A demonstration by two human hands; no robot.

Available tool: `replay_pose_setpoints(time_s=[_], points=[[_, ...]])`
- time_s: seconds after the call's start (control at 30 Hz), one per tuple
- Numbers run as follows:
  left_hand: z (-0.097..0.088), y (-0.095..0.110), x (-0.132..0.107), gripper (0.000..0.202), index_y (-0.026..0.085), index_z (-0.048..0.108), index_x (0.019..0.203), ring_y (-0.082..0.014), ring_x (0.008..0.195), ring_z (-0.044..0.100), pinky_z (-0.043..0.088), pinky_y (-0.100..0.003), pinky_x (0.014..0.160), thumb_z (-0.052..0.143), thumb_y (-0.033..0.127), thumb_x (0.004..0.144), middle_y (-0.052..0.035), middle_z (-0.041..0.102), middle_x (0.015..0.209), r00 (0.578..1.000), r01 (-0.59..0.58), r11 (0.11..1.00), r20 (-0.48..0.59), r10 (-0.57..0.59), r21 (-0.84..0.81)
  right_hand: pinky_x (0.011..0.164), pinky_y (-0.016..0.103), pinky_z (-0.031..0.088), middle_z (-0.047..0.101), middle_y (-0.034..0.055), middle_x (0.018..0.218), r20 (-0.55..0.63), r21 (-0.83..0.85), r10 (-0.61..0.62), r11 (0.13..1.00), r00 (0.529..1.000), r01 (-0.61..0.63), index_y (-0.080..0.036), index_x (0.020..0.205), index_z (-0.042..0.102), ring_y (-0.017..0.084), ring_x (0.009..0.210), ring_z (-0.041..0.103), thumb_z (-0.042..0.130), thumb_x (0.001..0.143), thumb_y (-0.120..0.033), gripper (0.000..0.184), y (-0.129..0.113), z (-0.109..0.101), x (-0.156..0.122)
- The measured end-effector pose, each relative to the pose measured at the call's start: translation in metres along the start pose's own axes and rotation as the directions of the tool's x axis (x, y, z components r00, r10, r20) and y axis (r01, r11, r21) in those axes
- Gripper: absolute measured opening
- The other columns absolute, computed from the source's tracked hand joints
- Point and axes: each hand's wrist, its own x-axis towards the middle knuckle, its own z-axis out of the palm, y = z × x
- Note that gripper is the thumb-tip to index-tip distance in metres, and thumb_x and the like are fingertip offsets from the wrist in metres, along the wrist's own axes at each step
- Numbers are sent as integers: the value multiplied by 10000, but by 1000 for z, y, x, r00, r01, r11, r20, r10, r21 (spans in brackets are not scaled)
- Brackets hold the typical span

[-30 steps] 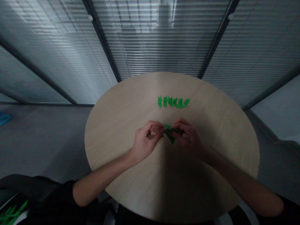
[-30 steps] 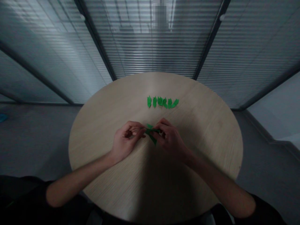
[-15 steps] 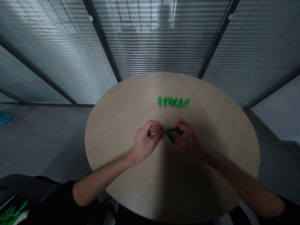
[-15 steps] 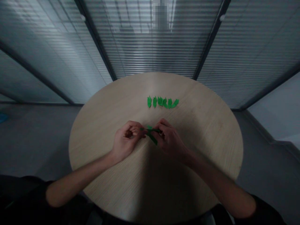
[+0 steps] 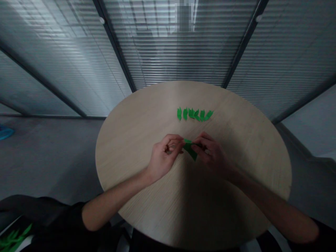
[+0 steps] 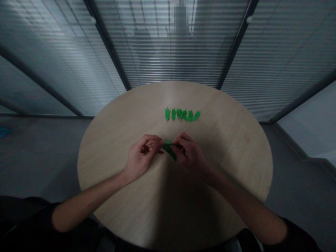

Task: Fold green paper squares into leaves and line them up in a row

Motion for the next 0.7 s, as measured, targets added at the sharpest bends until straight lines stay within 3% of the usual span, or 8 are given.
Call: replay_pose_setpoints(time_s=[0.1, 0.27, 0.5, 0.7], points=[[-2, -1, 0, 234, 192, 684, 1085, -111, 665, 742, 612, -183, 616, 785, 306, 908, -33, 794, 915, 1000, 5, 998, 19, -6, 59, 641, 286, 457, 553, 15, 878, 25, -11, -8, 1000, 1000, 9, -207, 878, 690, 146, 737, 556, 597, 1018, -258, 175, 1, 0, -1], [-2, 0, 0, 174, 187, 685, 1027, -103, 617, 711, 574, -175, 567, 770, 282, 908, -29, 785, 864, 1000, -12, 988, 2, 12, 155, 686, 300, 485, 584, 28, 880, 38, -57, -44, 997, 998, 47, -207, 862, 674, 158, 771, 579, 570, 1028, -267, 204, 0, 0, 0], [-1, 1, -1, 153, 190, 663, 988, -99, 589, 701, 533, -163, 509, 762, 266, 899, -24, 773, 862, 1000, -8, 991, 19, 6, 136, 724, 312, 486, 561, 22, 840, 12, -62, -91, 994, 996, 91, -208, 807, 633, 162, 776, 576, 544, 1047, -274, 265, 2, 0, 0], [-1, 2, 0, 183, 185, 662, 1009, -89, 603, 692, 536, -162, 518, 772, 236, 873, -39, 772, 948, 1000, -9, 987, 23, 5, 163, 720, 310, 497, 575, 24, 877, 14, -53, -65, 996, 998, 66, -209, 882, 673, 158, 772, 581, 556, 1043, -295, 217, 3, 1, 0]])
